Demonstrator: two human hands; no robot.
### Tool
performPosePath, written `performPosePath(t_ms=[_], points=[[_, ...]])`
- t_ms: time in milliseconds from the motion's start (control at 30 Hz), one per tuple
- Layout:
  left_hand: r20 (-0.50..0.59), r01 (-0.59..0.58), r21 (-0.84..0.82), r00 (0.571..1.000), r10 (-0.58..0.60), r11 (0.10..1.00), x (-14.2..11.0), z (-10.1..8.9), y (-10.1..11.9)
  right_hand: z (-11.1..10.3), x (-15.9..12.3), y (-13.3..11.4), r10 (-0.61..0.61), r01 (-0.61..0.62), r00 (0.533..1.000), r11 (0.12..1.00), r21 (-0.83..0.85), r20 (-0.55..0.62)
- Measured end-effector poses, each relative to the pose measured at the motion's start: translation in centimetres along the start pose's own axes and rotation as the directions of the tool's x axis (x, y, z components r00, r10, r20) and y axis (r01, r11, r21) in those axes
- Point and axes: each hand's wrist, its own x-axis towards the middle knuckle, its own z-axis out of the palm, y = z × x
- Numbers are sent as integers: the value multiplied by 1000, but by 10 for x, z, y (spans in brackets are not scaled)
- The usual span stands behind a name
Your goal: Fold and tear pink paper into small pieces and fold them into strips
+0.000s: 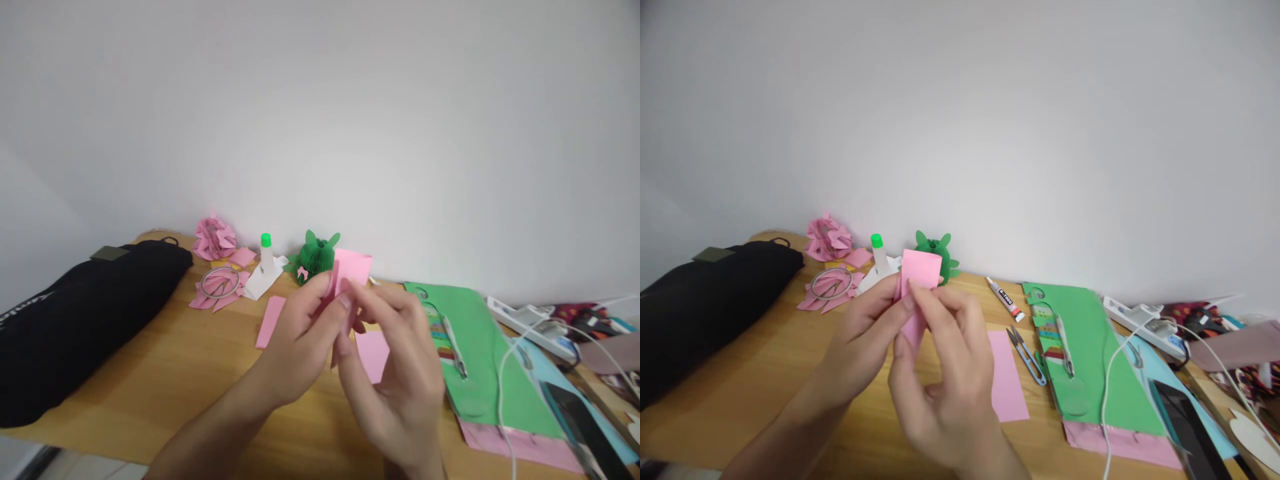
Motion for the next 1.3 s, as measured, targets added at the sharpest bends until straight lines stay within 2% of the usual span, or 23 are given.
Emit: performPosePath(t_ms=[67, 133, 167, 233, 300, 367, 433, 500, 667, 833, 933, 1000, 1300], points=[[18, 48, -18, 999, -48, 999, 1, -1, 2, -2, 1, 1, 77, -75, 990, 997, 25, -114], [84, 105, -69, 991, -99, 992, 0, -1, 4, -5, 2, 3, 202, -193, 958, 979, 65, -205], [128, 132, -101, 985, -119, 986, 0, -1, 5, -7, 2, 5, 278, -261, 940, 959, 112, -196], [216, 184, -134, 964, -152, 974, -2, 0, 5, -10, 2, 8, 423, -390, 902, 884, 259, -85], [269, 199, -111, 949, -163, 974, -5, 1, 4, -13, 2, 8, 501, -469, 865, 784, 407, 32], [270, 161, -51, 952, -142, 986, -7, 3, 4, -14, 3, 7, 536, -488, 843, 715, 501, 56], [246, 91, 29, 965, -95, 995, -8, 4, 4, -14, 5, 6, 532, -469, 846, 718, 515, 28], [224, 26, 118, 973, -52, 993, -10, 4, 5, -15, 6, 5, 501, -438, 865, 762, 477, -6], [208, -65, 293, 978, 3, 954, -12, 2, 7, -18, 8, 5, 438, -397, 899, 829, 394, -17], [64, -188, 441, 982, 178, 878, -11, 0, 9, -20, 7, 5, 421, -396, 907, 830, 392, 25], [-39, -212, 453, 966, 257, 866, -11, -1, 10, -20, 8, 3, 410, -404, 909, 826, 394, 73], [-82, -207, 444, 959, 270, 872, -11, 0, 10, -21, 8, 2, 407, -411, 908, 819, 400, 99], [-108, -245, 374, 946, 305, 894, -13, 1, 10, -25, 7, -1, 416, -435, 900, 823, 366, 134]])
